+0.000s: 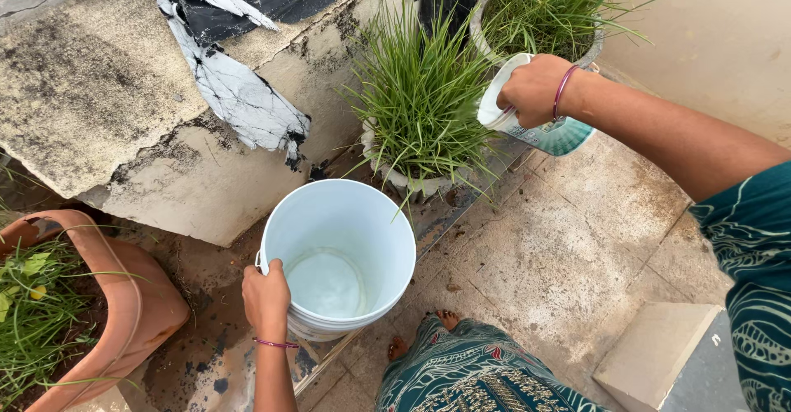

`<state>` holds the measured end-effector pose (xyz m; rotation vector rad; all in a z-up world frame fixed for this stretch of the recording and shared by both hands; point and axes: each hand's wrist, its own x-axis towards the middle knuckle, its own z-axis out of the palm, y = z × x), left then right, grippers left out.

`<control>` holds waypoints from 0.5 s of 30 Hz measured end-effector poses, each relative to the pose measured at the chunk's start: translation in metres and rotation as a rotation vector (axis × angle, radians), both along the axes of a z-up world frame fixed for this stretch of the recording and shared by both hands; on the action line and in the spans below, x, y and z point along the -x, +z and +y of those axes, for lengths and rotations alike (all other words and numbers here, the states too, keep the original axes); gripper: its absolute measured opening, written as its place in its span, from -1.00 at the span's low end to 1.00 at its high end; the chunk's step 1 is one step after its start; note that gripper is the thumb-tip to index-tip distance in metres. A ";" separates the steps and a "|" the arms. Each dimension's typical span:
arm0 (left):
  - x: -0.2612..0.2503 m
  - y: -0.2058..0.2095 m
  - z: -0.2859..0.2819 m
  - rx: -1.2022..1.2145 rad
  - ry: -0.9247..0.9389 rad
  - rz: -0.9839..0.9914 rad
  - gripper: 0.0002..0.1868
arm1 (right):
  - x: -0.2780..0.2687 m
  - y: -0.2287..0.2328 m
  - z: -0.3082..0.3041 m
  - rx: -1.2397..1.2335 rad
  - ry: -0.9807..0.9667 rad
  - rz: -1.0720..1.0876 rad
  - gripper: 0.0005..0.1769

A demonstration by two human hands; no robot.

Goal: The person pours water from a large bucket into several potted plants on a balcony using a small cup to transport the water.

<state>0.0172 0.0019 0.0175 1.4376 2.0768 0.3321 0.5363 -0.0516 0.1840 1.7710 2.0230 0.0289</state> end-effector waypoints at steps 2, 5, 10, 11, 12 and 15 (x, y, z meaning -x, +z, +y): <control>-0.003 0.002 -0.001 0.004 0.011 -0.016 -0.38 | 0.003 0.004 -0.002 0.009 -0.007 -0.019 -0.57; -0.002 -0.002 0.001 -0.039 -0.015 0.008 -0.36 | 0.004 0.008 -0.005 0.049 -0.033 -0.056 -0.57; 0.003 -0.009 0.003 -0.020 -0.006 0.006 -0.35 | -0.002 0.008 -0.007 -0.041 -0.015 0.023 -0.53; 0.003 -0.010 0.003 -0.020 -0.009 0.009 -0.35 | -0.002 0.008 -0.006 -0.041 -0.014 0.024 -0.53; 0.003 -0.011 0.003 -0.020 -0.009 0.010 -0.35 | -0.002 0.007 -0.006 -0.032 -0.019 0.013 -0.53; 0.003 -0.012 0.004 -0.022 -0.007 0.018 -0.35 | -0.002 0.007 -0.006 -0.025 -0.017 -0.006 -0.53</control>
